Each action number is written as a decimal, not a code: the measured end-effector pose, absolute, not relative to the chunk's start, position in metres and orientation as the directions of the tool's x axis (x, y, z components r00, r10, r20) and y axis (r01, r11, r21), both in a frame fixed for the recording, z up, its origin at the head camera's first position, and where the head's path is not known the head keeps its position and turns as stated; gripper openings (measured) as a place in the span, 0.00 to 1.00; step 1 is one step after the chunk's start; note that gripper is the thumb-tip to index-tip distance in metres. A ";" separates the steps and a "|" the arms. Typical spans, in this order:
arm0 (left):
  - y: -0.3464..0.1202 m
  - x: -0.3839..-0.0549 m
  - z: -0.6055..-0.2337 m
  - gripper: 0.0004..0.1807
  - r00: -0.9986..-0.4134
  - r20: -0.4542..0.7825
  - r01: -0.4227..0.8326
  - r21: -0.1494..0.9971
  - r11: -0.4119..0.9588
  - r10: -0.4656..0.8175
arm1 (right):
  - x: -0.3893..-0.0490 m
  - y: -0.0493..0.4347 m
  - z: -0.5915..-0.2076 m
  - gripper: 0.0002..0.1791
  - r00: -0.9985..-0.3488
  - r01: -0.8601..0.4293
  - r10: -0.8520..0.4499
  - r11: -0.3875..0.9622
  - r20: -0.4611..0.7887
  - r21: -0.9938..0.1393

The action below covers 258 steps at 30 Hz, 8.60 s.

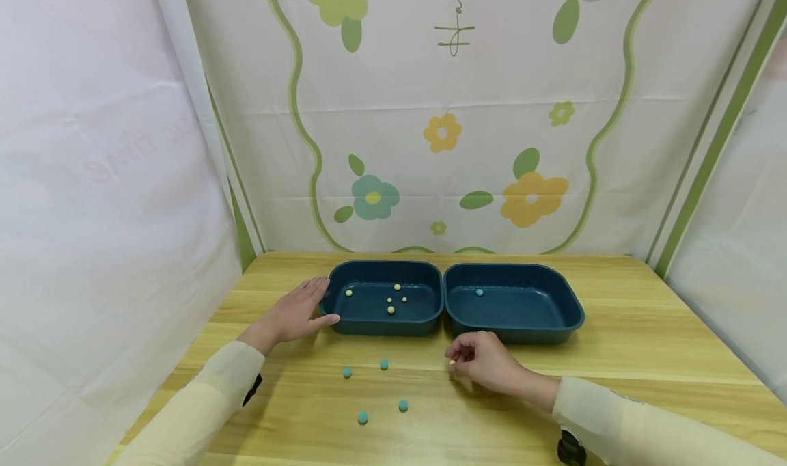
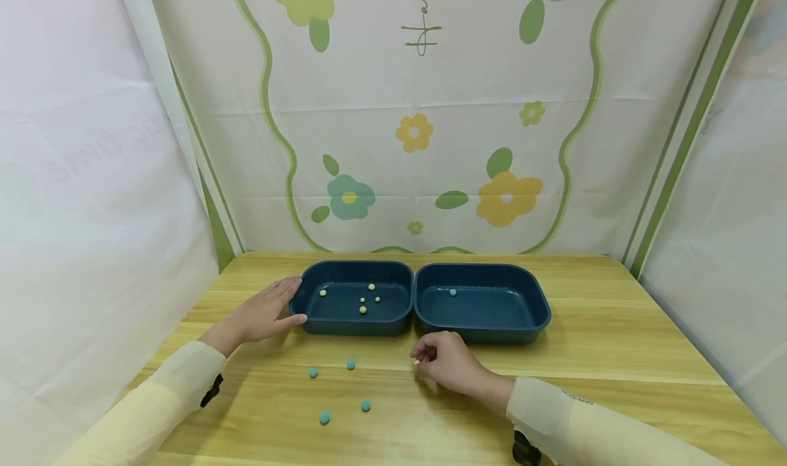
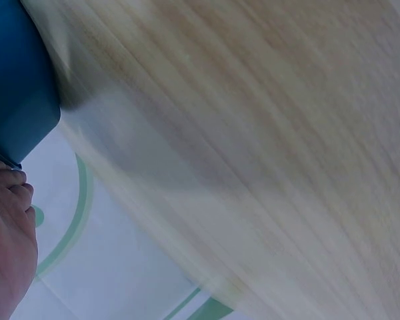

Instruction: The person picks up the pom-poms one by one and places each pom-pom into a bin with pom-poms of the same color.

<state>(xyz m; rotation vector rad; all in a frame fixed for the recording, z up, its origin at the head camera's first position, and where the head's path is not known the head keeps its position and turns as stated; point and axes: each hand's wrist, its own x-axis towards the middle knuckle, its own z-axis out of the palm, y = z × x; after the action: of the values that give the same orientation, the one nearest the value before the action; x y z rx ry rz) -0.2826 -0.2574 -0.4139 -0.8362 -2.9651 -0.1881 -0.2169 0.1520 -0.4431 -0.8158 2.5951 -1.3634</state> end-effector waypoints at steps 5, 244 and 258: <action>-0.257 -0.282 -0.413 0.50 -0.855 0.082 0.519 0.110 0.848 0.512 | -0.216 0.146 -0.428 0.06 -0.855 -0.426 -0.479 0.430 0.199 -0.796; -0.257 -0.228 -0.412 0.18 -0.755 0.443 0.656 0.514 0.553 0.484 | -0.253 0.366 -0.434 0.32 -0.778 -0.576 -0.535 0.817 0.330 -0.033; -0.237 -0.219 -0.427 0.17 -0.758 0.408 0.622 0.687 0.375 0.509 | -0.252 0.366 -0.429 0.33 -0.798 -0.565 -0.525 0.823 0.295 -0.065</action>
<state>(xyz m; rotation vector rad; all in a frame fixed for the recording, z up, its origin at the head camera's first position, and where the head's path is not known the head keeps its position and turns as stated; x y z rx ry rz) -0.2186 -0.2372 -0.4273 -1.0331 -2.4966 -1.3351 -0.2516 0.3655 -0.4292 -0.9915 3.2516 -0.2577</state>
